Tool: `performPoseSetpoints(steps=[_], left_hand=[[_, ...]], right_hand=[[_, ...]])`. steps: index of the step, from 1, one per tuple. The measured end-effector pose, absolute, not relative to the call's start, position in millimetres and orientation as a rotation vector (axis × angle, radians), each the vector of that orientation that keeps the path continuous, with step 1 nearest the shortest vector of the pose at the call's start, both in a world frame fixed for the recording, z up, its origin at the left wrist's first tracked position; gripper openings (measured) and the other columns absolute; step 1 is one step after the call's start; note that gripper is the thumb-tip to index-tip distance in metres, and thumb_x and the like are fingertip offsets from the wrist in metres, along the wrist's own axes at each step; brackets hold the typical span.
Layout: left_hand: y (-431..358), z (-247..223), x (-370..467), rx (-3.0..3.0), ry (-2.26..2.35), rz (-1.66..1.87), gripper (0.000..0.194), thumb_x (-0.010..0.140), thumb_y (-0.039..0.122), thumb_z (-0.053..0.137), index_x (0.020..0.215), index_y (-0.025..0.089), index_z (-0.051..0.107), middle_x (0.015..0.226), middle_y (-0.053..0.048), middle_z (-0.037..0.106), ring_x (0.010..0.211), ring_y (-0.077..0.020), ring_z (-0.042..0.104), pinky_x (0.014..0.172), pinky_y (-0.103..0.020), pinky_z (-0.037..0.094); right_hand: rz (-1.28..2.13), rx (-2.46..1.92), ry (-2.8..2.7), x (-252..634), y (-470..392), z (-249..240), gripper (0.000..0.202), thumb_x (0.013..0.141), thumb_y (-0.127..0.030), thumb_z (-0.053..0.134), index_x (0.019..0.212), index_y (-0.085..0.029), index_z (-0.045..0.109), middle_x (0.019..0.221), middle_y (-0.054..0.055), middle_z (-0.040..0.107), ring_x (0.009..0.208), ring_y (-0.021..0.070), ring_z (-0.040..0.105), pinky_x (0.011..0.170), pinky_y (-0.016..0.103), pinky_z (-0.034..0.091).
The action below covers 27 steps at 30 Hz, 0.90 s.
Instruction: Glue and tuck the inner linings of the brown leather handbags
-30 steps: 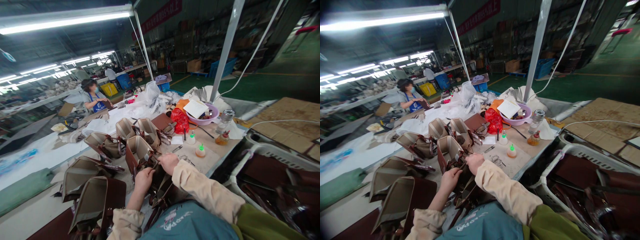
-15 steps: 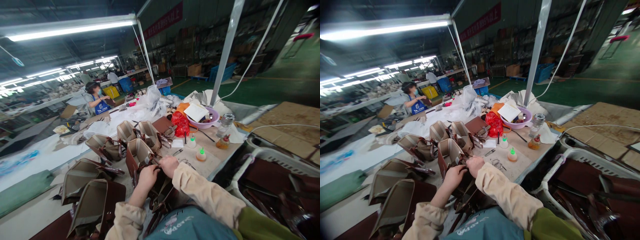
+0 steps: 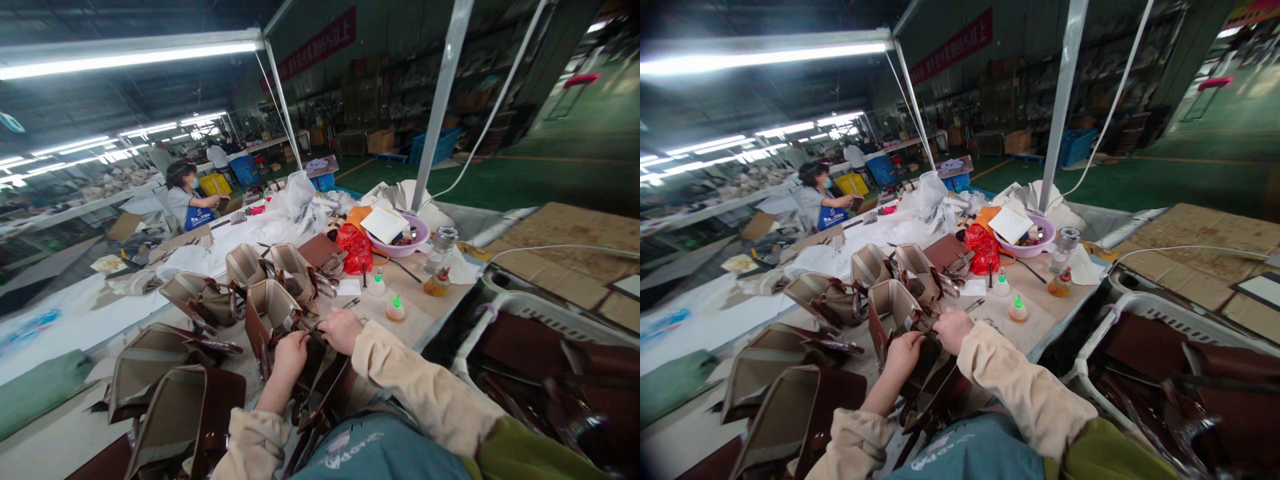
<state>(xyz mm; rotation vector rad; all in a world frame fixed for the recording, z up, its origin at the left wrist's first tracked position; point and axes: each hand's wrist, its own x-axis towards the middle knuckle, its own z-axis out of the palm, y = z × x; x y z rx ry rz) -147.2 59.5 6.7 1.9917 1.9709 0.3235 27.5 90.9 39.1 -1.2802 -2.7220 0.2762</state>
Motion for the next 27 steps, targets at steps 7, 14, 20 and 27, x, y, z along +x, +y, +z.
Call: performPoseSetpoints(steps=[7,14,20,27], left_hand=[[59,4,-148,1.994,1.956,0.367,0.022,0.085,0.020,0.049,0.093,0.017,0.069,0.093,-0.009,0.070,0.086,-0.0188,0.063,0.079,-0.027,0.043],[59,1,-150,1.996,1.944,0.405,0.022,0.085,0.020,0.049,0.090,0.016,0.069,0.090,-0.009,0.070,0.084,-0.0188,0.063,0.077,-0.027,0.042],[59,0,-152,1.989,1.942,0.417,0.022,0.086,0.020,0.048,0.090,0.016,0.069,0.090,-0.008,0.070,0.083,-0.0179,0.063,0.076,-0.026,0.042],[61,-1,-152,1.990,1.939,0.429,0.020,0.085,0.021,0.050,0.086,0.017,0.069,0.088,-0.007,0.070,0.082,-0.0166,0.062,0.076,-0.025,0.042]], right_hand=[[0.321,-1.296,-2.701,29,92,32,0.021,0.075,-0.037,0.065,0.088,-0.022,0.070,0.089,0.005,0.062,0.091,0.0218,0.051,0.077,0.030,0.040],[0.289,-1.287,-2.698,25,94,23,0.018,0.074,-0.036,0.067,0.087,-0.024,0.070,0.086,0.004,0.059,0.089,0.0215,0.050,0.073,0.030,0.038],[0.258,-1.288,-2.681,25,94,19,0.018,0.076,-0.039,0.066,0.077,-0.021,0.070,0.084,0.004,0.059,0.089,0.0214,0.048,0.073,0.030,0.037],[0.195,-1.461,-2.517,30,91,16,0.023,0.082,-0.039,0.058,0.076,-0.020,0.069,0.082,0.005,0.060,0.089,0.0228,0.049,0.074,0.032,0.037]])
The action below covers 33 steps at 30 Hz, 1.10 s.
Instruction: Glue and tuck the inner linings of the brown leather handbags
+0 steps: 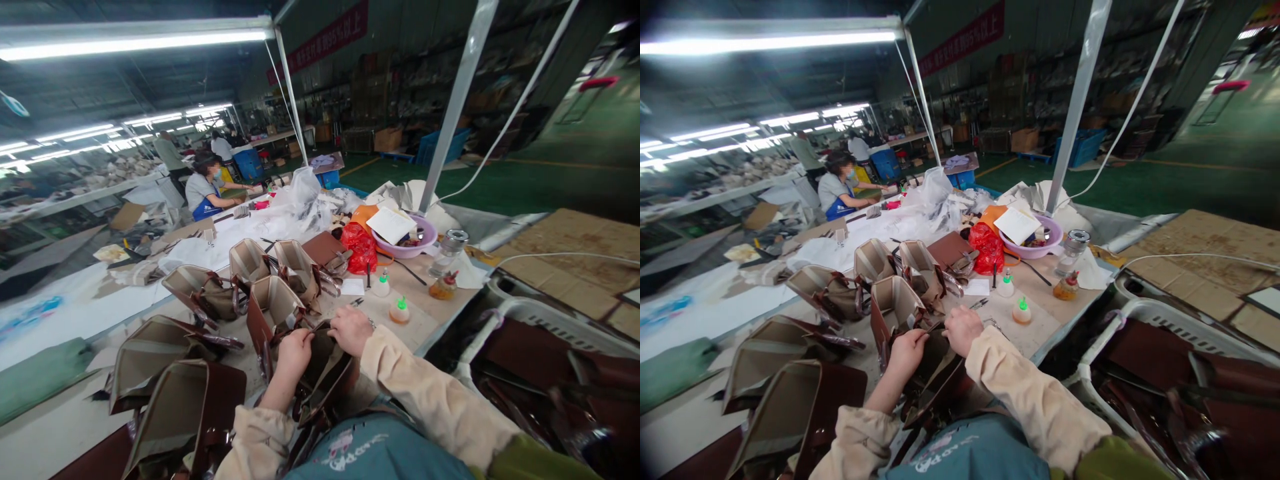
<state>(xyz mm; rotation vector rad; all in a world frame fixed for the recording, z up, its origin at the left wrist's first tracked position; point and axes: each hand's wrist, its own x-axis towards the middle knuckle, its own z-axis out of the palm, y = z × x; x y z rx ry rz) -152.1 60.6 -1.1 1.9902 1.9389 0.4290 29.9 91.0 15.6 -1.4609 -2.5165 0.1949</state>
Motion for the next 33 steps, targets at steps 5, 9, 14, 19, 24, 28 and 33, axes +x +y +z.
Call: performPoseSetpoints(steps=[5,9,14,19,24,28,33], left_hand=[[59,-1,-151,1.992,1.928,0.435,0.020,0.085,0.021,0.050,0.087,0.017,0.069,0.088,-0.006,0.070,0.082,-0.0163,0.062,0.076,-0.025,0.042],[58,-1,-150,1.998,1.916,0.435,0.020,0.085,0.020,0.050,0.087,0.017,0.069,0.089,-0.006,0.070,0.084,-0.0162,0.062,0.078,-0.024,0.042],[56,1,-147,2.003,1.916,0.427,0.019,0.085,0.020,0.050,0.086,0.017,0.069,0.088,-0.005,0.070,0.083,-0.0166,0.062,0.076,-0.024,0.042],[55,1,-144,2.011,1.925,0.417,0.018,0.085,0.020,0.050,0.086,0.017,0.068,0.088,-0.005,0.070,0.083,-0.0163,0.062,0.074,-0.024,0.041],[54,2,-143,2.023,1.940,0.403,0.018,0.085,0.021,0.050,0.084,0.018,0.067,0.086,-0.005,0.070,0.082,-0.0159,0.062,0.071,-0.024,0.039],[53,3,-142,2.029,1.962,0.372,0.018,0.085,0.023,0.050,0.081,0.019,0.066,0.082,-0.004,0.069,0.077,-0.0163,0.062,0.066,-0.024,0.036],[53,5,-142,2.042,1.966,0.343,0.018,0.085,0.023,0.049,0.079,0.020,0.065,0.081,-0.003,0.069,0.076,-0.0158,0.061,0.065,-0.024,0.035]], right_hand=[[0.166,-1.553,-2.451,23,87,17,0.026,0.084,-0.037,0.054,0.078,-0.017,0.069,0.082,0.008,0.061,0.088,0.0241,0.050,0.075,0.034,0.037],[0.160,-1.597,-2.417,20,85,19,0.027,0.084,-0.037,0.052,0.081,-0.016,0.068,0.084,0.010,0.062,0.090,0.0251,0.051,0.077,0.035,0.037],[0.183,-1.651,-2.409,20,86,19,0.030,0.084,-0.040,0.051,0.083,-0.016,0.069,0.086,0.010,0.063,0.091,0.0254,0.052,0.074,0.035,0.037],[0.161,-1.653,-2.412,19,86,19,0.031,0.085,-0.041,0.050,0.083,-0.016,0.069,0.085,0.010,0.063,0.089,0.0257,0.053,0.074,0.036,0.037],[0.166,-1.673,-2.400,18,85,20,0.031,0.085,-0.040,0.050,0.083,-0.015,0.069,0.085,0.011,0.063,0.090,0.0259,0.053,0.075,0.035,0.037],[0.158,-1.671,-2.393,18,84,20,0.031,0.085,-0.039,0.050,0.082,-0.015,0.070,0.085,0.011,0.063,0.088,0.0256,0.053,0.074,0.035,0.038],[0.157,-1.663,-2.387,18,84,18,0.029,0.085,-0.037,0.050,0.082,-0.016,0.069,0.084,0.011,0.063,0.089,0.0251,0.052,0.073,0.035,0.037]])
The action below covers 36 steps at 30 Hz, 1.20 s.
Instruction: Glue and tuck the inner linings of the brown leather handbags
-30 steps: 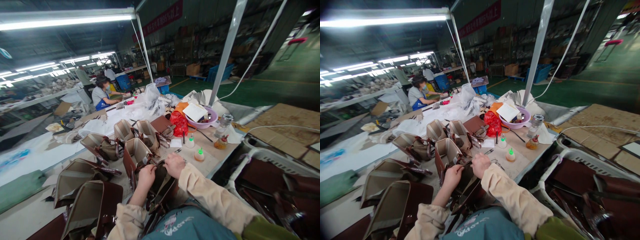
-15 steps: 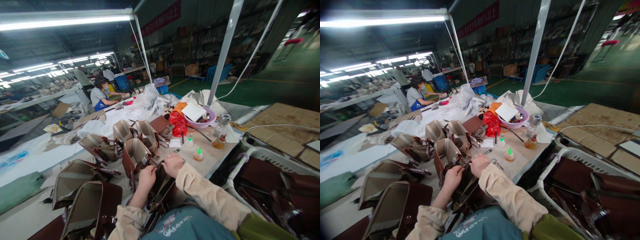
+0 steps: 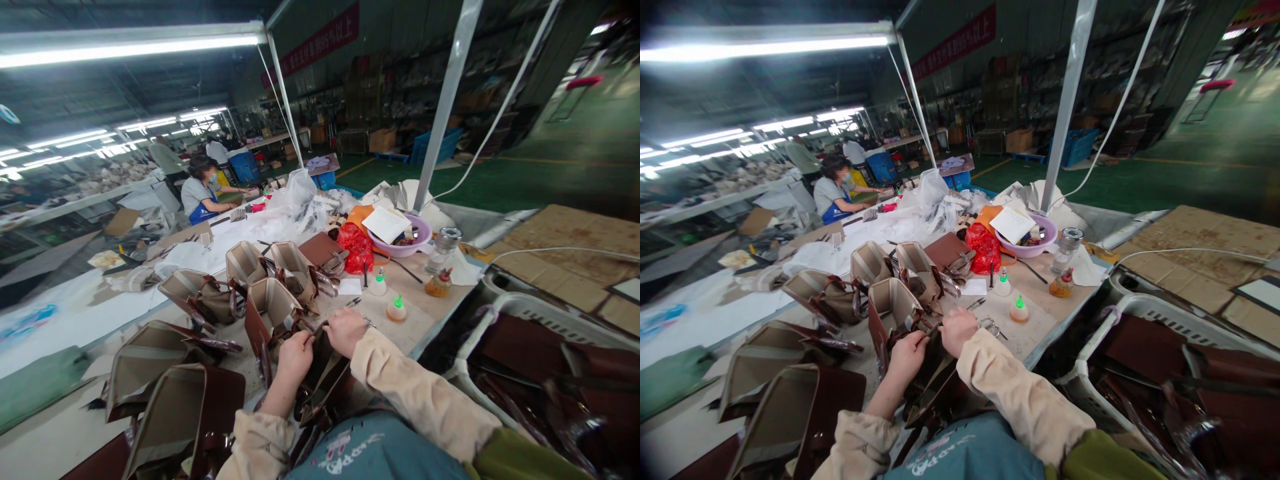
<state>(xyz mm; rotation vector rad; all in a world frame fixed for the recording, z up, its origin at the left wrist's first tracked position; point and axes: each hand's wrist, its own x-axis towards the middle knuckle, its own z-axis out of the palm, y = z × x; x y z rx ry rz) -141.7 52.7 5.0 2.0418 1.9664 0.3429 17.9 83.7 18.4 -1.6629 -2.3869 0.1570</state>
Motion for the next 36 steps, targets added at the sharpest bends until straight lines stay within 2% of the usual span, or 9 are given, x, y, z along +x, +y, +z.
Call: performPoseSetpoints(steps=[8,16,19,28,32,36], left_hand=[[52,4,-141,2.051,1.975,0.329,0.019,0.085,0.024,0.048,0.083,0.020,0.066,0.083,-0.003,0.069,0.079,-0.0169,0.062,0.067,-0.025,0.037],[49,6,-139,2.041,1.927,0.371,0.032,0.087,0.020,0.044,0.113,0.024,0.062,0.106,-0.003,0.067,0.093,-0.0166,0.062,0.081,-0.025,0.042],[49,7,-138,2.040,1.888,0.386,0.037,0.087,0.018,0.042,0.119,0.026,0.059,0.105,-0.002,0.067,0.092,-0.0163,0.061,0.081,-0.025,0.043],[54,9,-135,2.129,1.849,0.353,0.028,0.083,0.016,0.045,0.103,0.020,0.065,0.100,-0.003,0.068,0.093,-0.0148,0.060,0.083,-0.023,0.041],[63,16,-130,2.167,1.839,0.267,0.017,0.080,0.031,0.055,0.081,0.019,0.067,0.081,-0.004,0.069,0.078,-0.0177,0.063,0.070,-0.026,0.042],[70,16,-123,2.158,1.925,0.208,0.024,0.082,0.038,0.053,0.087,0.019,0.066,0.081,-0.007,0.070,0.077,-0.0207,0.063,0.066,-0.028,0.040]], right_hand=[[0.194,-1.668,-2.389,20,82,19,0.028,0.085,-0.036,0.050,0.084,-0.015,0.068,0.087,0.011,0.063,0.092,0.0253,0.051,0.076,0.035,0.036],[0.198,-1.657,-2.399,19,82,22,0.027,0.086,-0.034,0.049,0.084,-0.014,0.068,0.089,0.012,0.063,0.092,0.0258,0.052,0.076,0.036,0.037],[0.196,-1.646,-2.396,19,82,21,0.027,0.086,-0.033,0.049,0.083,-0.014,0.068,0.089,0.012,0.063,0.092,0.0258,0.052,0.076,0.036,0.038],[0.199,-1.648,-2.388,19,82,19,0.026,0.086,-0.032,0.050,0.083,-0.015,0.068,0.088,0.012,0.063,0.092,0.0261,0.052,0.076,0.036,0.038],[0.195,-1.666,-2.382,19,82,19,0.024,0.086,-0.030,0.050,0.084,-0.015,0.068,0.089,0.012,0.063,0.091,0.0261,0.053,0.074,0.036,0.038],[0.198,-1.679,-2.383,20,83,21,0.025,0.086,-0.031,0.049,0.083,-0.015,0.069,0.089,0.013,0.063,0.091,0.0260,0.053,0.074,0.036,0.039]])
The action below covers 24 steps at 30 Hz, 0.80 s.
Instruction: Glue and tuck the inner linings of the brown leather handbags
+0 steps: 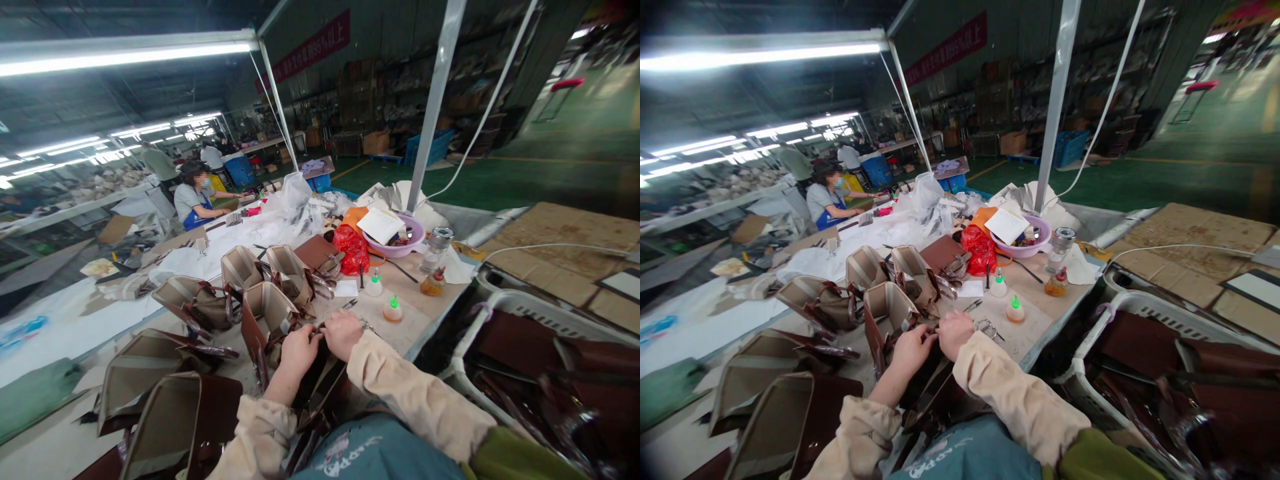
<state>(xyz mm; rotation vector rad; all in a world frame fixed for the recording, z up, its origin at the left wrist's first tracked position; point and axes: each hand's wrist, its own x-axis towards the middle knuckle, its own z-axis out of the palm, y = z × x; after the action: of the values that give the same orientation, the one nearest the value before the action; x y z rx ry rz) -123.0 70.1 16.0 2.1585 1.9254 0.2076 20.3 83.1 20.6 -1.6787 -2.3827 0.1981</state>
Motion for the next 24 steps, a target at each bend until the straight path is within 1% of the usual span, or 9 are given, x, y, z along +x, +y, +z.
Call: performPoseSetpoints(steps=[2,5,9,12,15,17,19,22,24], left_hand=[[71,15,-120,2.163,1.932,0.188,0.024,0.086,0.037,0.048,0.093,0.022,0.066,0.085,-0.006,0.070,0.080,-0.0201,0.064,0.067,-0.028,0.040],[70,14,-119,2.166,1.930,0.170,0.024,0.088,0.034,0.045,0.097,0.025,0.066,0.092,-0.004,0.070,0.085,-0.0183,0.063,0.070,-0.027,0.040],[71,14,-118,2.139,1.967,0.153,0.025,0.089,0.030,0.043,0.090,0.021,0.066,0.091,-0.004,0.069,0.085,-0.0175,0.063,0.071,-0.026,0.040],[74,13,-115,2.129,1.980,0.146,0.024,0.088,0.028,0.044,0.084,0.019,0.065,0.087,-0.006,0.069,0.084,-0.0183,0.063,0.069,-0.026,0.040],[76,12,-111,2.130,1.988,0.160,0.024,0.088,0.028,0.043,0.084,0.018,0.065,0.085,-0.008,0.069,0.082,-0.0200,0.063,0.070,-0.028,0.041],[75,11,-111,2.130,1.985,0.176,0.025,0.088,0.029,0.043,0.087,0.018,0.065,0.084,-0.009,0.069,0.082,-0.0207,0.063,0.071,-0.029,0.041],[74,10,-111,2.130,1.968,0.199,0.027,0.089,0.031,0.043,0.095,0.019,0.066,0.088,-0.009,0.069,0.085,-0.0204,0.063,0.074,-0.029,0.042],[73,9,-114,2.133,1.923,0.238,0.029,0.089,0.034,0.044,0.108,0.024,0.064,0.100,-0.005,0.069,0.091,-0.0191,0.063,0.079,-0.028,0.042],[73,9,-116,2.134,1.904,0.256,0.029,0.089,0.034,0.044,0.109,0.026,0.064,0.104,-0.004,0.069,0.093,-0.0185,0.062,0.080,-0.027,0.043]], right_hand=[[0.196,-1.680,-2.379,22,83,22,0.027,0.086,-0.032,0.049,0.083,-0.015,0.069,0.089,0.012,0.063,0.091,0.0258,0.053,0.074,0.036,0.039],[0.199,-1.649,-2.392,27,80,23,0.027,0.085,-0.034,0.049,0.082,-0.016,0.069,0.089,0.011,0.063,0.091,0.0254,0.053,0.075,0.036,0.038],[0.195,-1.613,-2.400,30,77,23,0.024,0.083,-0.033,0.051,0.079,-0.017,0.068,0.088,0.010,0.063,0.090,0.0246,0.053,0.075,0.035,0.039],[0.218,-1.621,-2.374,31,78,21,0.023,0.084,-0.032,0.050,0.080,-0.018,0.067,0.086,0.008,0.063,0.088,0.0227,0.055,0.075,0.033,0.039],[0.205,-1.618,-2.352,32,80,19,0.022,0.086,-0.030,0.048,0.081,-0.019,0.066,0.085,0.007,0.063,0.086,0.0212,0.056,0.075,0.031,0.040],[0.191,-1.628,-2.348,33,81,19,0.022,0.086,-0.030,0.047,0.081,-0.019,0.065,0.085,0.007,0.063,0.086,0.0213,0.056,0.074,0.031,0.040],[0.187,-1.640,-2.351,32,82,18,0.023,0.087,-0.030,0.046,0.081,-0.018,0.065,0.086,0.007,0.063,0.087,0.0217,0.056,0.074,0.032,0.040],[0.177,-1.656,-2.347,30,83,17,0.022,0.087,-0.031,0.046,0.082,-0.018,0.064,0.086,0.008,0.063,0.087,0.0221,0.056,0.074,0.032,0.040],[0.172,-1.658,-2.337,28,84,17,0.021,0.086,-0.030,0.047,0.081,-0.018,0.064,0.086,0.008,0.063,0.087,0.0221,0.055,0.073,0.032,0.040]])
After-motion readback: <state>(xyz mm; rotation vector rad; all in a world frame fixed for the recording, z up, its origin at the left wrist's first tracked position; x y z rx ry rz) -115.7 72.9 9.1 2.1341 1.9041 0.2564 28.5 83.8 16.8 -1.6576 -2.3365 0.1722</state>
